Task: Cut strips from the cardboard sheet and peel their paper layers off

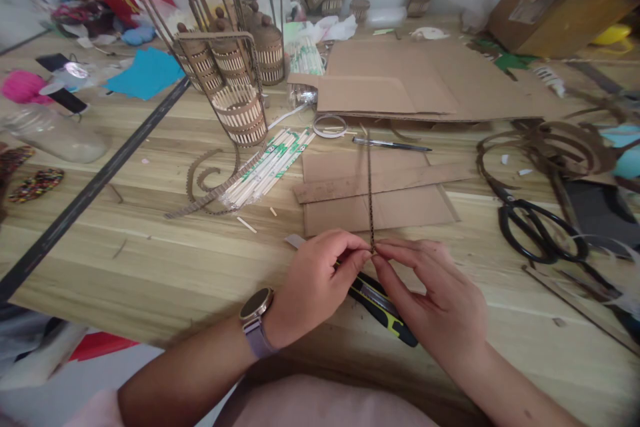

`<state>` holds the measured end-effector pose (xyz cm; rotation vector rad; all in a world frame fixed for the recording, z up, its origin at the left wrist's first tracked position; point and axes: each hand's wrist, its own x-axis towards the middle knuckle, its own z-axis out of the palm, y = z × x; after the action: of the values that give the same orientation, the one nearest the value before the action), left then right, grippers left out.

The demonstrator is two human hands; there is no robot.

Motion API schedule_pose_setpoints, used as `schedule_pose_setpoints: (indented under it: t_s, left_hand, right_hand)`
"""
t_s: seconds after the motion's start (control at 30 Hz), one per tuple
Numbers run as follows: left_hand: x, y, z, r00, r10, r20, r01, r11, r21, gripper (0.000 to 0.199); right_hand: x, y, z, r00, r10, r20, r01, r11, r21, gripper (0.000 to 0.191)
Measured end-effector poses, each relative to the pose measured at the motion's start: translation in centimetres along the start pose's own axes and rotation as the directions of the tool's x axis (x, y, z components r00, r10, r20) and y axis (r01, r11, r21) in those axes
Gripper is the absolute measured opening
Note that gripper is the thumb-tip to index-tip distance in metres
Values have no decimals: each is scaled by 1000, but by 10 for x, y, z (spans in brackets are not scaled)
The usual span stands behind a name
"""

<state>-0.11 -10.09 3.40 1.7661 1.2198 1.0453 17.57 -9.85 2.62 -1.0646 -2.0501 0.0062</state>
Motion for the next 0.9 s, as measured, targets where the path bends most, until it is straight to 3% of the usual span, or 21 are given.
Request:
schedule_pose_setpoints:
  t_s: [0.47, 0.9]
  left_hand:
    - [-5, -3, 6, 982, 187, -25, -179, 965, 192, 14]
    - [-5, -2, 7, 970, 227, -87, -216, 969, 120, 11]
  right_hand:
    - [2, -2, 1, 999, -42, -7, 41, 998, -51, 12]
    - [4, -3, 0, 999, -33, -32, 31, 999, -41, 12]
